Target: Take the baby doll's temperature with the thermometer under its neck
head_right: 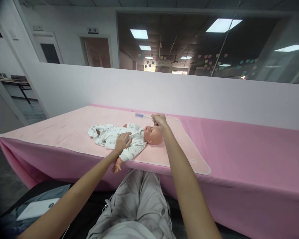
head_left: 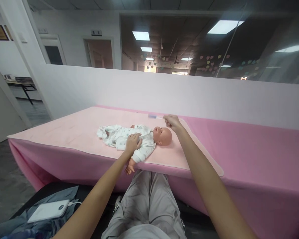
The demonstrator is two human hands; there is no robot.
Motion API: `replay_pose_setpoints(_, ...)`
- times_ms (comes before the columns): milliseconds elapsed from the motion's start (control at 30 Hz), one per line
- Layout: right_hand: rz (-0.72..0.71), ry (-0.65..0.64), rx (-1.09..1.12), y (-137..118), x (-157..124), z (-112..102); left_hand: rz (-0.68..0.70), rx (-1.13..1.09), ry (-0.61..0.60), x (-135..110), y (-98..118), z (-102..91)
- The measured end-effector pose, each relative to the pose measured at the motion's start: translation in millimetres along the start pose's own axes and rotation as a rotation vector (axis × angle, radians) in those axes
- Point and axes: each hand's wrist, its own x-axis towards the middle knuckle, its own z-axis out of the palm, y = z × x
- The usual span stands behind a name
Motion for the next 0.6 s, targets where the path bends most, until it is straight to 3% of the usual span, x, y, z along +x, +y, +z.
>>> replay_pose_setpoints(167, -0.033, 0.072, -0.108, -9.9, 10.7, -1.3, -0.008, 0.001, -0.002, 0.9, 1.8, -0.9)
replay_pose_setpoints(300, -0.133, 0.127, -0.213, -0.5, -7.4, -2.8, -0.015, 0.003, -0.018, 1.2, 3.3, -2.1)
replay_pose_setpoints(467, -0.274, 0.281, -0.429, 61.1, -58.7, 4.4, 0.0, -0.002, -0.021, 0.5, 7.2, -8.2)
replay_pose_setpoints(500, -0.403, 0.276, -0.631, 76.5, -68.2, 6.7, 0.013, -0.004, -0.013, 1.4, 8.4, -10.1)
replay_pose_setpoints(600, -0.534, 0.192, -0.736, 119.4, -85.6, 13.2, 0.067, -0.033, 0.017, 9.8, 10.5, -14.0)
